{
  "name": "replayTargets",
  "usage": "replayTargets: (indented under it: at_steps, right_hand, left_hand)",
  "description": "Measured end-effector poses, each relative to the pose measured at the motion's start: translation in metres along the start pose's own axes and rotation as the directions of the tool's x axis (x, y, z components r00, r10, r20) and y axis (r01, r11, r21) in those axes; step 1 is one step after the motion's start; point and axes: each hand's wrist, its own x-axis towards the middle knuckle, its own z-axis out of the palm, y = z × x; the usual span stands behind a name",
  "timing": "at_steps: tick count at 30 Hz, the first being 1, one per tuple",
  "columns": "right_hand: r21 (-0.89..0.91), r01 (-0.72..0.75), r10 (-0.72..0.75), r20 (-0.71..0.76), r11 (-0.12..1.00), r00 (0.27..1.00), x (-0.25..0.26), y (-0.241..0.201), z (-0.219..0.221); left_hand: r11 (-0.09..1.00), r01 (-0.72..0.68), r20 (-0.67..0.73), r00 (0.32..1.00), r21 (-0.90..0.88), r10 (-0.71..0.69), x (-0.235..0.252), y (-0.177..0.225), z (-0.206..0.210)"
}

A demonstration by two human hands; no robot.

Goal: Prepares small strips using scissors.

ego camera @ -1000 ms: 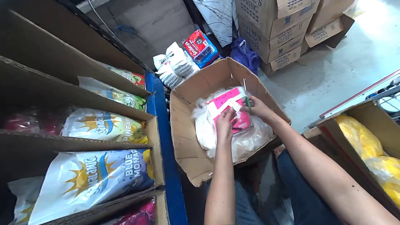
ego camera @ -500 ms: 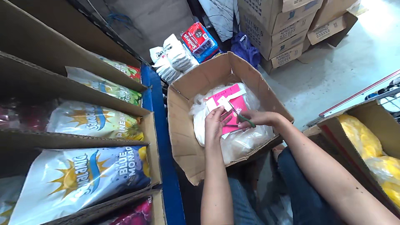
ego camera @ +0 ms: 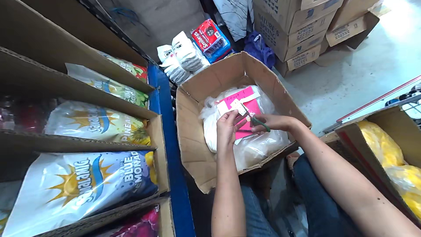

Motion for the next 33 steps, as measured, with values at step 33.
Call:
replayTargets:
  at_steps: [33]
  right_hand:
    - [0.032,0.041,-0.037,-0.127,0.999,0.991,0.0003,-0.0009,0.0007]
  left_hand:
    - [0.998,-0.035,0.007,0.999,0.051,0.035,-0.0030,-0.0014,0.0030]
